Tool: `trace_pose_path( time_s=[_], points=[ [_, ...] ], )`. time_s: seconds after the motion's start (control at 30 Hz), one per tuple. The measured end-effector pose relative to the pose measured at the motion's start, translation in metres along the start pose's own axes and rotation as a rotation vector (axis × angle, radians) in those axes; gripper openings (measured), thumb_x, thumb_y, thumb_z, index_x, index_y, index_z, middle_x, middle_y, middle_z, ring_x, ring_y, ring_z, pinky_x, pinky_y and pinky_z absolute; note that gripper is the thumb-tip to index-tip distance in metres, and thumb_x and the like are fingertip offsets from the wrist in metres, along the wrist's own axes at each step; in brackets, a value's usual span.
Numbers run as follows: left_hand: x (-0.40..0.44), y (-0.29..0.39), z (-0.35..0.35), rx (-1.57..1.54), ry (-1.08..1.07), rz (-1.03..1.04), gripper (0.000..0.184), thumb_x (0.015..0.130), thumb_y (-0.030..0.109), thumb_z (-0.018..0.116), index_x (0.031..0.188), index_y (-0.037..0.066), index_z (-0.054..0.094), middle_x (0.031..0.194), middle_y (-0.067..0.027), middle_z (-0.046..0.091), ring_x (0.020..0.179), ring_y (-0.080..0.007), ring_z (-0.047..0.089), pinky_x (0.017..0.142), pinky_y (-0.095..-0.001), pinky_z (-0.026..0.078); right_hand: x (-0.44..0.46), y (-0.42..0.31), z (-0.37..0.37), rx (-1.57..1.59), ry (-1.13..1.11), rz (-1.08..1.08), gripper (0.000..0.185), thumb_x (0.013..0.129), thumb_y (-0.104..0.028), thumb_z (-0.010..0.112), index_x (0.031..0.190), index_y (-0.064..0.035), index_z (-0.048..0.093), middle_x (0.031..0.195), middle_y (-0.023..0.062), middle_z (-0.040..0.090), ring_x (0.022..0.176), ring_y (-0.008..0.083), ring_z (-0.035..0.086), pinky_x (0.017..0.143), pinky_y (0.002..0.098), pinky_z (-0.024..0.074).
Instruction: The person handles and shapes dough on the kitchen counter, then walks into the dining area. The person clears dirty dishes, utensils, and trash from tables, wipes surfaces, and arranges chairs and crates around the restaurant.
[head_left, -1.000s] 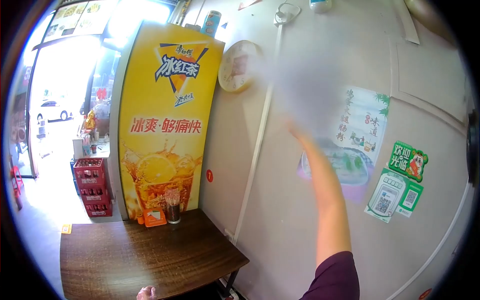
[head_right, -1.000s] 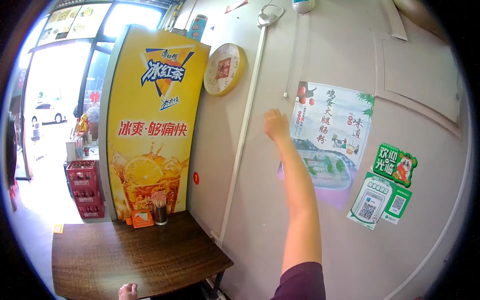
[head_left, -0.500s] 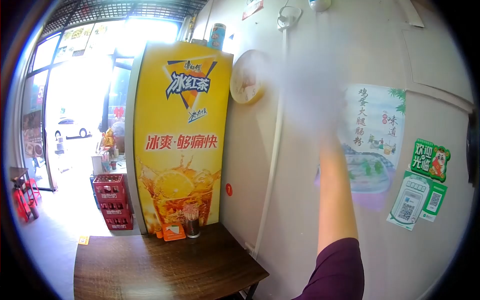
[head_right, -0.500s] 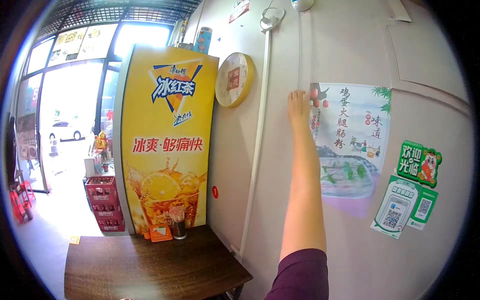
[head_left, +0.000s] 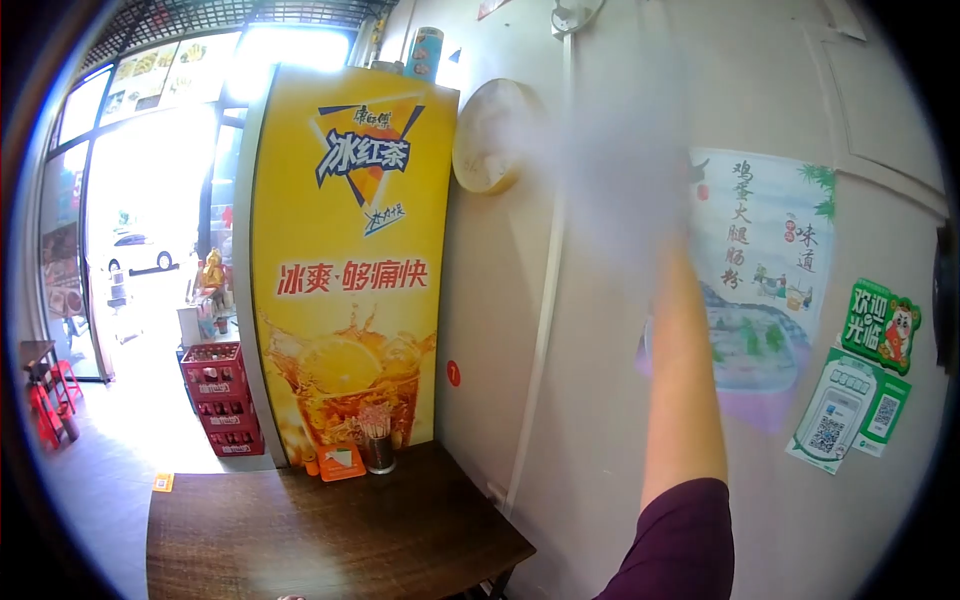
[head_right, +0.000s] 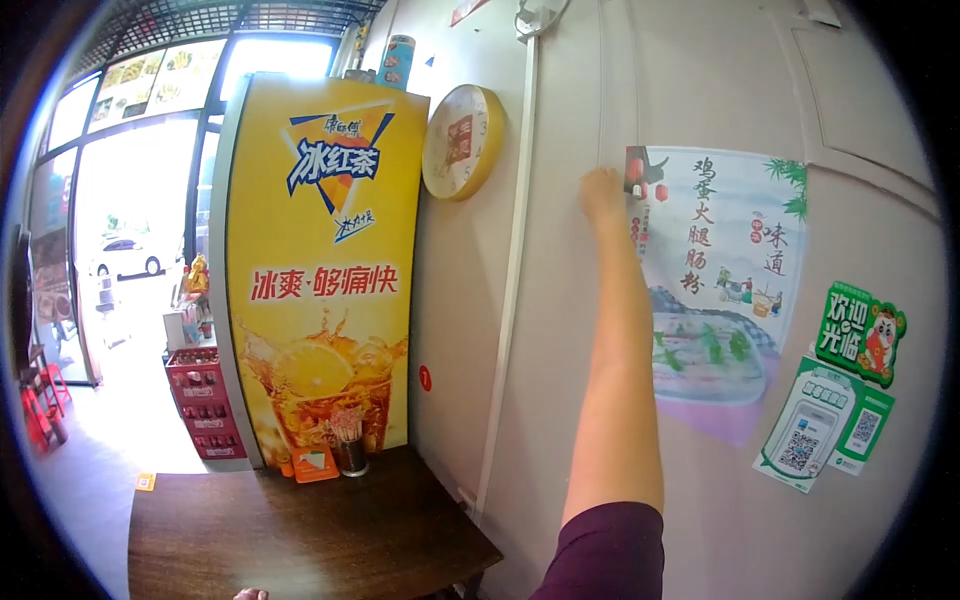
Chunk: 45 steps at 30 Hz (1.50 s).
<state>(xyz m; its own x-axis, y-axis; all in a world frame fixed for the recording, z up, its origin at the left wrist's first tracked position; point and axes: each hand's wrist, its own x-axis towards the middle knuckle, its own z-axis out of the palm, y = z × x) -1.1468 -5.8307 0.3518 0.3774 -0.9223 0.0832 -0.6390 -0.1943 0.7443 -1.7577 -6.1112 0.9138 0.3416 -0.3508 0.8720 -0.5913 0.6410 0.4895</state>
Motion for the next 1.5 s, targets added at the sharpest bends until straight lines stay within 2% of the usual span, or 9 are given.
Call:
trace_pose_path(
  time_s=[0.13,0.43,0.57,0.7,0.8,0.93,1.07,1.17,1.5],
  points=[
    [0.006,-0.004,0.013,0.153,-0.072,0.033,0.036,0.084,0.034,0.048,0.100,0.004,0.058,0.101,-0.0190,0.056,0.097,-0.0333,0.051,0.084,-0.0392,0.040,-0.010,0.000,-0.011,0.104,0.027,-0.064,0.015,0.075,-0.016,0.048,0.080,-0.0122,0.062,0.080,0.0040,0.060,0.083,0.0204,0.055,0.078,0.0341,0.0371],
    [-0.035,-0.014,-0.010,0.219,0.176,0.215,0.023,0.081,0.024,0.049,0.082,0.003,0.059,0.081,-0.0162,0.057,0.077,-0.0315,0.055,0.069,-0.0406,0.045,-0.049,-0.064,-0.056,0.271,0.052,0.002,0.017,0.076,-0.013,0.046,0.090,-0.0083,0.054,0.087,0.0073,0.057,0.085,0.0236,0.054,0.069,0.0366,0.0421],
    [-0.075,-0.022,-0.027,0.237,0.141,0.097,0.022,0.081,0.024,0.048,0.083,0.005,0.060,0.081,-0.0150,0.059,0.077,-0.0308,0.057,0.070,-0.0397,0.046,-0.088,-0.154,-0.100,0.833,0.463,-0.200,0.015,0.083,-0.017,0.046,0.076,-0.0064,0.052,0.074,0.0100,0.054,0.072,0.0272,0.053,0.063,0.0388,0.0402],
    [-0.109,-0.038,-0.047,0.278,0.111,-0.023,0.019,0.080,0.023,0.049,0.084,0.008,0.060,0.080,-0.0136,0.059,0.078,-0.0304,0.057,0.069,-0.0398,0.045,-0.143,-0.236,-0.150,1.175,0.036,-0.181,0.025,0.086,-0.021,0.047,0.066,-0.0060,0.045,0.062,0.0132,0.047,0.061,0.0311,0.049,0.055,0.0396,0.0379],
    [-0.134,-0.056,-0.062,0.254,0.144,-0.081,0.020,0.080,0.023,0.049,0.084,0.008,0.060,0.081,-0.0131,0.059,0.079,-0.0304,0.056,0.070,-0.0396,0.045,-0.206,-0.302,-0.210,1.503,0.068,-0.194,0.010,0.084,-0.014,0.048,0.084,-0.0050,0.051,0.067,0.0141,0.051,0.063,0.0314,0.050,0.057,0.0386,0.0411],
    [-0.161,-0.074,-0.100,0.237,0.206,-0.148,0.021,0.081,0.025,0.049,0.085,0.008,0.060,0.083,-0.0127,0.059,0.080,-0.0303,0.056,0.070,-0.0390,0.045,-0.296,-0.381,-0.295,1.855,-0.179,-0.260,0.039,0.076,0.002,0.039,0.113,-0.0053,0.048,0.084,0.0172,0.052,0.077,0.0342,0.050,0.068,0.0397,0.0416],
    [-0.194,-0.124,-0.140,0.238,0.333,-0.232,0.022,0.082,0.026,0.048,0.086,0.008,0.060,0.084,-0.0124,0.059,0.080,-0.0304,0.056,0.070,-0.0385,0.045,-0.361,-0.468,-0.397,2.020,-0.470,-0.508,0.009,0.073,-0.009,0.056,0.068,-0.0007,0.055,0.075,0.0147,0.052,0.075,0.0319,0.050,0.066,0.0398,0.0413],
    [-0.240,-0.181,-0.179,0.196,0.386,-0.336,0.022,0.083,0.028,0.048,0.087,0.010,0.060,0.086,-0.0114,0.059,0.082,-0.0302,0.056,0.070,-0.0383,0.045,-0.378,-0.517,-0.502,2.104,-0.519,-0.521,0.024,0.075,-0.016,0.059,0.060,-0.0004,0.051,0.066,0.0158,0.053,0.068,0.0332,0.051,0.060,0.0405,0.0410],
    [-0.373,-0.303,-0.347,0.281,0.635,-0.745,0.023,0.084,0.028,0.046,0.089,0.009,0.060,0.090,-0.0109,0.059,0.082,-0.0309,0.056,0.071,-0.0381,0.044,-0.423,-0.621,-0.830,2.219,-0.747,-0.763,0.044,0.074,-0.005,0.052,0.116,-0.0063,0.041,0.092,0.0160,0.051,0.082,0.0313,0.053,0.070,0.0376,0.0439]
  ],
)
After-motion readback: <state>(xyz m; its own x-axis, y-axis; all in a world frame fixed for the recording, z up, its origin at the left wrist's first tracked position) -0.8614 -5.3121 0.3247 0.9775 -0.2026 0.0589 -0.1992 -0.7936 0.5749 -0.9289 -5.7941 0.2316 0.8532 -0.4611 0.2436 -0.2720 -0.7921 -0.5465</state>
